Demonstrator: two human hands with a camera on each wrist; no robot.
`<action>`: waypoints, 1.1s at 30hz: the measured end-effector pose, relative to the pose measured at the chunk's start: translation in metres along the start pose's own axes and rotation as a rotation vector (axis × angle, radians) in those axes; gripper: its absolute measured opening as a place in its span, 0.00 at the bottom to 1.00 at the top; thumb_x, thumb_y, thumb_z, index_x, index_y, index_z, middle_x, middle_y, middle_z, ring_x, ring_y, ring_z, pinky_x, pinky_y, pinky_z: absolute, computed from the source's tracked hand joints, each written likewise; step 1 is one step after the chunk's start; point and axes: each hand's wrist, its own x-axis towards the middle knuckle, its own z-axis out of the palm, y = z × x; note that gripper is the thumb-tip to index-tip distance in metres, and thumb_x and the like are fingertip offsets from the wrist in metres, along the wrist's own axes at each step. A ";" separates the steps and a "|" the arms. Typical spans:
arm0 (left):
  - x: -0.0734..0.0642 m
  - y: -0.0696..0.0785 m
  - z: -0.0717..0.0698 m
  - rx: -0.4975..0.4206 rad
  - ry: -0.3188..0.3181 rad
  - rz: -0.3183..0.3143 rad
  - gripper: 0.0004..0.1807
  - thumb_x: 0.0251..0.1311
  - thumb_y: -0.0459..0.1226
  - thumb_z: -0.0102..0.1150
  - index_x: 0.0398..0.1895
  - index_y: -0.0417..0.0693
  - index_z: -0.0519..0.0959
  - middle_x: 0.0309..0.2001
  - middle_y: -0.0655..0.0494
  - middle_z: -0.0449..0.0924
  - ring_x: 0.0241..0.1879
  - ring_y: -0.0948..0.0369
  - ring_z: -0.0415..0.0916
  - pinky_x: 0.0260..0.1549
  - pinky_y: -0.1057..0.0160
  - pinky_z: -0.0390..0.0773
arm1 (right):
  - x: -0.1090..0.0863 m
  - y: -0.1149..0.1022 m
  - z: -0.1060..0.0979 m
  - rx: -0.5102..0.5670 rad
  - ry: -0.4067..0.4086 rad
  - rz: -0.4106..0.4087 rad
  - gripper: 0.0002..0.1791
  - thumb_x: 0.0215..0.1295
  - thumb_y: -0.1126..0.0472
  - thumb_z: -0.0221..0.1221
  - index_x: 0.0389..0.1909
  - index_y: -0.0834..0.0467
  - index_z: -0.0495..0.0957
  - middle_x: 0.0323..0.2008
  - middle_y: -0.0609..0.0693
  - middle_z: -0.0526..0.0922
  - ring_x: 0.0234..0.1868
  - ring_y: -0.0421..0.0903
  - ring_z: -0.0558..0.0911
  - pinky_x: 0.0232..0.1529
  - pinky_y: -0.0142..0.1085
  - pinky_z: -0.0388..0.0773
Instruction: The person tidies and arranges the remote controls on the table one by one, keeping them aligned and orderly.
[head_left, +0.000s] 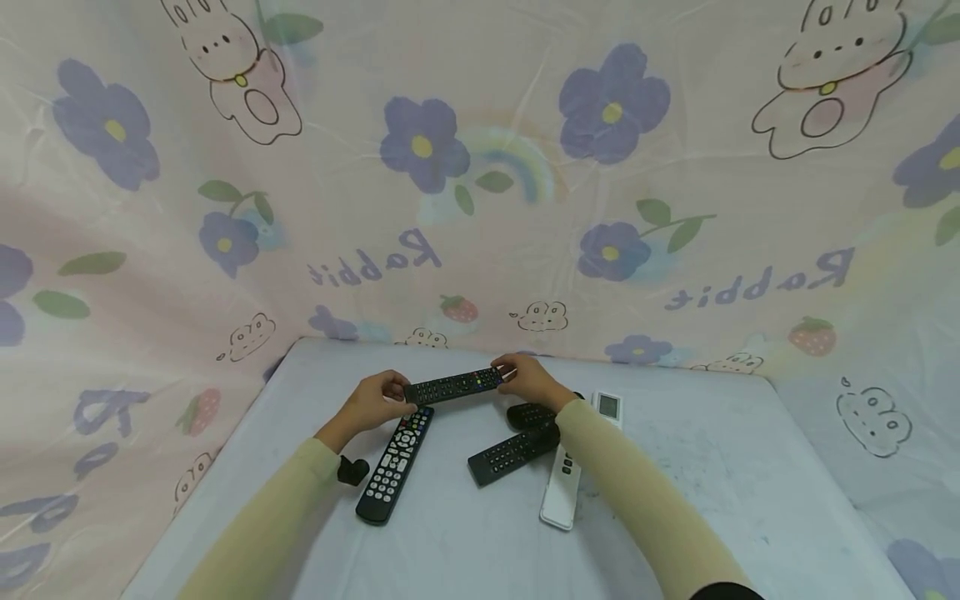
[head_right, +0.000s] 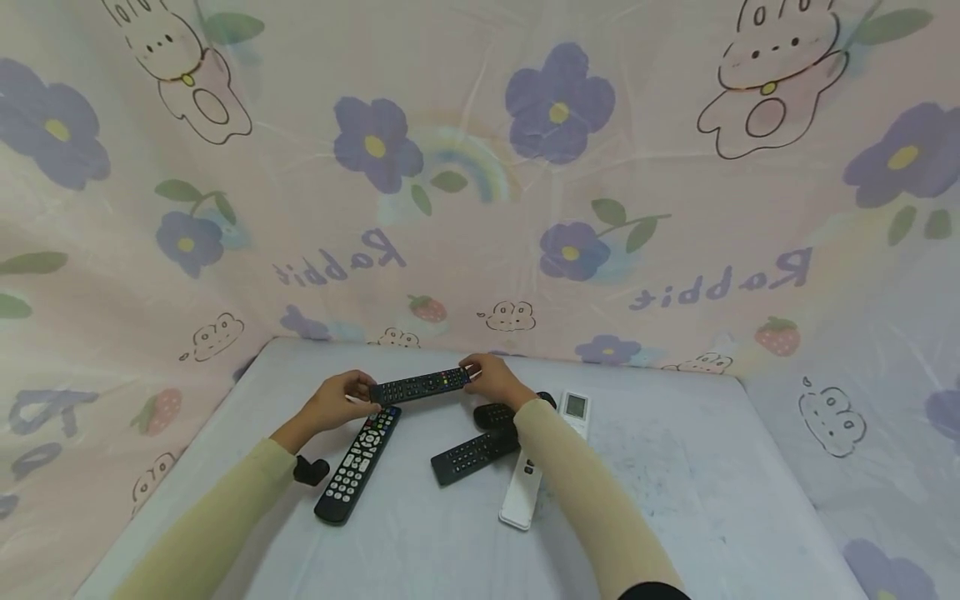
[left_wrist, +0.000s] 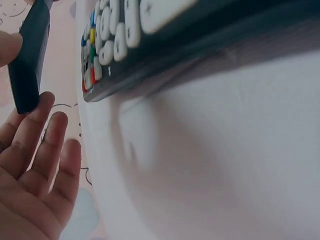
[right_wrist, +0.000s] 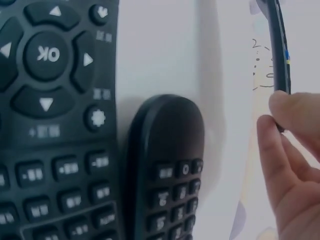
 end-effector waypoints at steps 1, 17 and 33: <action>-0.002 0.001 0.000 0.006 0.003 0.005 0.25 0.49 0.48 0.71 0.49 0.50 0.77 0.43 0.54 0.79 0.46 0.57 0.77 0.45 0.54 0.78 | 0.000 0.000 0.000 0.007 0.000 -0.004 0.28 0.55 0.68 0.65 0.59 0.59 0.74 0.53 0.56 0.79 0.50 0.49 0.81 0.52 0.40 0.79; -0.023 0.016 0.009 -0.035 -0.001 0.009 0.27 0.48 0.49 0.72 0.53 0.54 0.77 0.40 0.58 0.80 0.45 0.58 0.77 0.41 0.55 0.77 | -0.006 0.003 -0.001 0.032 0.012 -0.037 0.22 0.57 0.68 0.64 0.55 0.66 0.76 0.45 0.58 0.84 0.45 0.48 0.83 0.45 0.38 0.82; -0.037 0.028 0.013 -0.047 -0.031 0.058 0.24 0.51 0.40 0.71 0.53 0.52 0.77 0.39 0.59 0.80 0.45 0.58 0.77 0.42 0.59 0.77 | -0.013 0.003 -0.002 0.028 0.020 -0.009 0.20 0.61 0.67 0.60 0.55 0.64 0.76 0.38 0.54 0.84 0.36 0.42 0.82 0.39 0.36 0.81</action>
